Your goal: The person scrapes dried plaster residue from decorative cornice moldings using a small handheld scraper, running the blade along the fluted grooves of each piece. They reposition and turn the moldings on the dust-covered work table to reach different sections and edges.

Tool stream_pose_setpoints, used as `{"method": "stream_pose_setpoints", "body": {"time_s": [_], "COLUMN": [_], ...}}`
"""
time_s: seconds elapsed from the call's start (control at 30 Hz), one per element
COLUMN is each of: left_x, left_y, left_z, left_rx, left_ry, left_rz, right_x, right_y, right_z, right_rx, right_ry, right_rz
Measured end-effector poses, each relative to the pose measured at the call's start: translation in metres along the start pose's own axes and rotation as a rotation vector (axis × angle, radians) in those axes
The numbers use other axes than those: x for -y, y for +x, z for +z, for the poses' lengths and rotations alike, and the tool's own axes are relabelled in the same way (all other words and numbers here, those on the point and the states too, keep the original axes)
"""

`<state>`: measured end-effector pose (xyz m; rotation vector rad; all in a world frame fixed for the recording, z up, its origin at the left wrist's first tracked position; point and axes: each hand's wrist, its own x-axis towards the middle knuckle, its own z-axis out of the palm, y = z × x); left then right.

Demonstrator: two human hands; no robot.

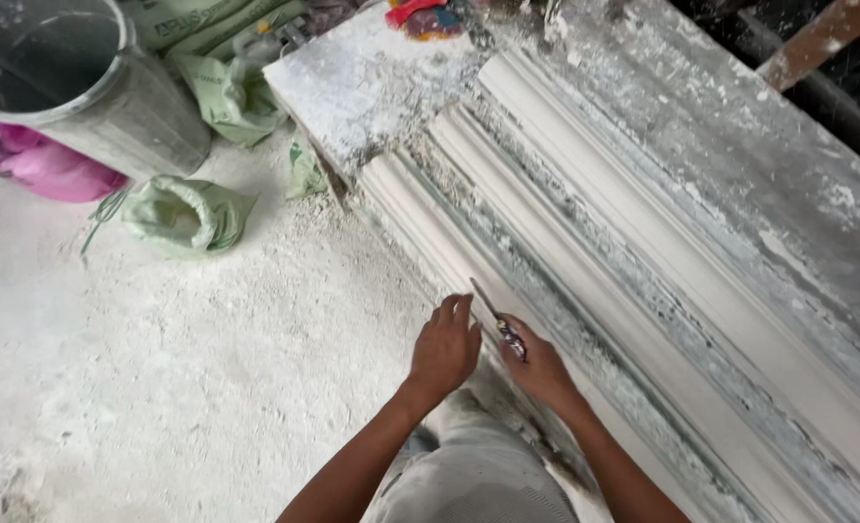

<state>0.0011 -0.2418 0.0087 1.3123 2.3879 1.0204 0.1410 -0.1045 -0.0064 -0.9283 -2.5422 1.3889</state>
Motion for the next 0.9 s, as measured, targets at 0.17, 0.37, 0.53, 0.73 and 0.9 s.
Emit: {"method": "stream_pose_setpoints", "body": {"time_s": [0.17,0.37,0.53,0.73,0.9], "left_x": [0.014,0.018,0.045,0.135,0.119], "left_y": [0.091,0.134,0.152,0.264,0.254], "left_z": [0.035,0.092,0.088,-0.001,0.024], "left_rx": [0.042,0.255,0.363,0.329,0.293], "left_ry": [0.384,0.311,0.373,0.717,0.898], "left_rz": [0.213,0.327,0.205,0.211,0.275], "right_x": [-0.009,-0.033,-0.027,0.034,0.023], "right_y": [0.076,0.106,0.148,0.284,0.276], "right_z": [-0.044,-0.104,-0.091,-0.016,-0.011], "right_rx": [0.035,0.295,0.485,0.252,0.315], "right_ry": [-0.142,-0.377,-0.332,-0.132,-0.115], "right_rz": [0.018,0.173,0.267,-0.084,0.035]}}
